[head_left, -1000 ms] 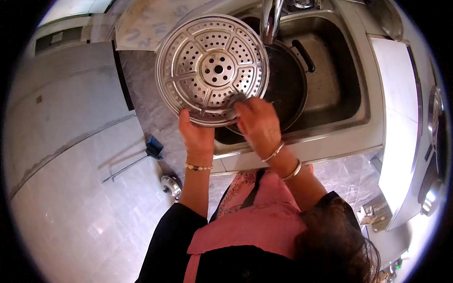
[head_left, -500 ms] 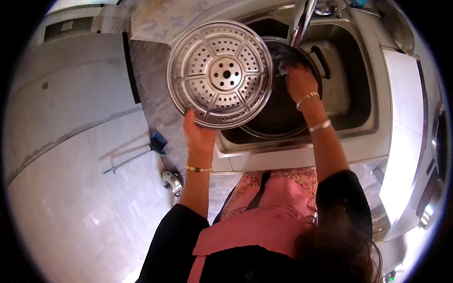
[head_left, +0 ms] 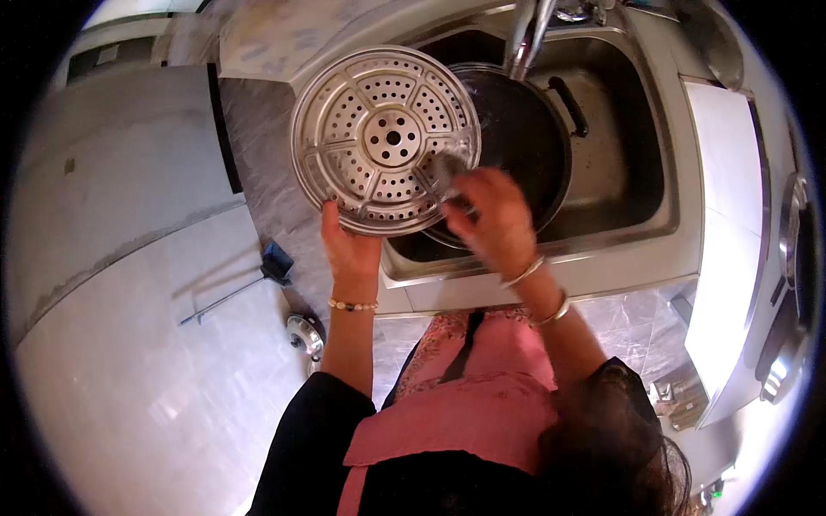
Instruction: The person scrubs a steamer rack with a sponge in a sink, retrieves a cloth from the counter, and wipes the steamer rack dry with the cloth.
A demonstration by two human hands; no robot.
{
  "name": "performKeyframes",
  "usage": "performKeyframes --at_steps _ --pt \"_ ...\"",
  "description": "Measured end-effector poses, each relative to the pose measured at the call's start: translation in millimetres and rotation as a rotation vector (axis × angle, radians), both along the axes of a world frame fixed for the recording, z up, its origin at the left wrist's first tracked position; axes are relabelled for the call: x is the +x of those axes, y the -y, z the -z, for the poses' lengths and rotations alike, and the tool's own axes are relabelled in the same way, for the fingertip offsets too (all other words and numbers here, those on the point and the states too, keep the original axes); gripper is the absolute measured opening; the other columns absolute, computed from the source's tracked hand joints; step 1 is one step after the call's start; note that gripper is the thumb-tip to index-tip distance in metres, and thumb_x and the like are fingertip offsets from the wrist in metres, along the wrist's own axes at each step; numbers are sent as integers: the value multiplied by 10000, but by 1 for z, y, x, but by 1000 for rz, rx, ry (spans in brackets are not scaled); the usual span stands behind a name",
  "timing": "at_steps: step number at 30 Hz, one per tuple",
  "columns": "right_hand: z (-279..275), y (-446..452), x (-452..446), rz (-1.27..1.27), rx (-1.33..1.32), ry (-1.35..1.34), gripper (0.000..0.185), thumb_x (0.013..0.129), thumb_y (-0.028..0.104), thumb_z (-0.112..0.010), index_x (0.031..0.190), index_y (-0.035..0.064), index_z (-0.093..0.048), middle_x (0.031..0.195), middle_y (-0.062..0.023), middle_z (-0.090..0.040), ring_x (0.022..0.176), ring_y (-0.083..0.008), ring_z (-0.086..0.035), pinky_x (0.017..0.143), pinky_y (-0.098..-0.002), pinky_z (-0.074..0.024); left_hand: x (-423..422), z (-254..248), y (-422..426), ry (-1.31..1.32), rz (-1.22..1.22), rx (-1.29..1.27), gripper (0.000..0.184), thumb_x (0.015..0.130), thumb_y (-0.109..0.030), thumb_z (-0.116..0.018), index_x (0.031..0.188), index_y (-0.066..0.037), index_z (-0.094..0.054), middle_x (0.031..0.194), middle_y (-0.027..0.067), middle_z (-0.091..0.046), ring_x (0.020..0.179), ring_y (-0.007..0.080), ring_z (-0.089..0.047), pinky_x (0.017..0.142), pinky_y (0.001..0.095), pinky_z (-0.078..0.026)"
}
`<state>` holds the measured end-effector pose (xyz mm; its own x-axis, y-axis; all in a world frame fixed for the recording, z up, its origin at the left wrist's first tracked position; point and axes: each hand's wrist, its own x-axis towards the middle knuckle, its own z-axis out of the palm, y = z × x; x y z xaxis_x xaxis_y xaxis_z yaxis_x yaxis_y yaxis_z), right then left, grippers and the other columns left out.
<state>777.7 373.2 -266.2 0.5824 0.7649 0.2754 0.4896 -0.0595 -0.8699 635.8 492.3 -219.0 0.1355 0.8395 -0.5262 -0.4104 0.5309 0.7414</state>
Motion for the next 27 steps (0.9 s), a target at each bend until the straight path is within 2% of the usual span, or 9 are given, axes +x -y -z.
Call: performKeyframes --at_steps 2,6,10,13,17,20,23,25,27 --pt "-10 -1 -25 -83 -5 117 339 612 137 -697 929 102 -583 797 -85 -499 746 -257 -509 646 -379 -410 5 -7 7 59 28 -2 394 934 -226 -310 1256 -23 -412 1278 136 -460 1175 293 -437 1004 475 -349" --pt "-21 3 -37 -111 -2 176 292 637 139 -674 915 115 -588 793 -64 -465 774 -233 -488 665 -359 -387 -2 -7 8 93 57 22 409 933 -235 -307 1271 -20 -390 1296 140 -439 1183 304 -426 1013 485 -334" --pt "-19 7 -11 -95 -45 229 240 641 137 -658 871 116 -594 774 -57 -460 758 -233 -482 647 -362 -378 -8 -13 9 130 107 34 410 923 -210 -307 1274 -12 -383 1298 140 -437 1185 301 -427 1016 474 -334" --pt "-15 7 16 -54 -109 283 351 581 79 -693 910 127 -579 809 -61 -478 770 -255 -491 669 -373 -384 -3 -20 8 46 12 12 411 913 -202 -297 1268 -21 -398 1261 135 -478 1157 292 -456 996 451 -359" --pt "-3 -13 48 25 -138 384 350 590 76 -686 922 125 -586 845 -71 -499 783 -262 -490 667 -378 -381 -16 -16 12 134 91 -20 398 925 -198 -293 1255 -4 -401 1275 144 -459 1176 291 -438 1007 464 -345" --pt "-9 -37 61 109 -64 368 353 607 65 -667 950 92 -591 921 -94 -528 861 -287 -501 765 -394 -410 -16 -12 20 111 132 -36 394 925 -198 -295 1248 -4 -409 1264 144 -471 1165 286 -449 1000 447 -357" --pt "-10 -61 41 41 84 402 329 665 112 -632 990 69 -605 1103 -138 -521 1066 -304 -459 935 -408 -367 -14 -8 26 49 168 -49 393 923 -192 -299 1248 -6 -419 1253 138 -487 1145 277 -469 988 421 -377" --pt "-26 -53 -2 -124 28 398 317 728 130 -585 1034 45 -599 1214 -141 -470 1184 -318 -388 1029 -429 -290 -1 -12 30 -68 120 -63 394 927 -199 -302 1250 -6 -418 1245 138 -493 1139 273 -476 986 413 -380" --pt "-45 -47 -43 -231 87 262 337 702 133 -580 1029 53 -593 1244 -140 -452 1212 -315 -385 1009 -459 -318 -21 0 36 227 196 14 389 924 -197 -318 1244 -1 -423 1232 140 -502 1130 268 -486 976 413 -392"
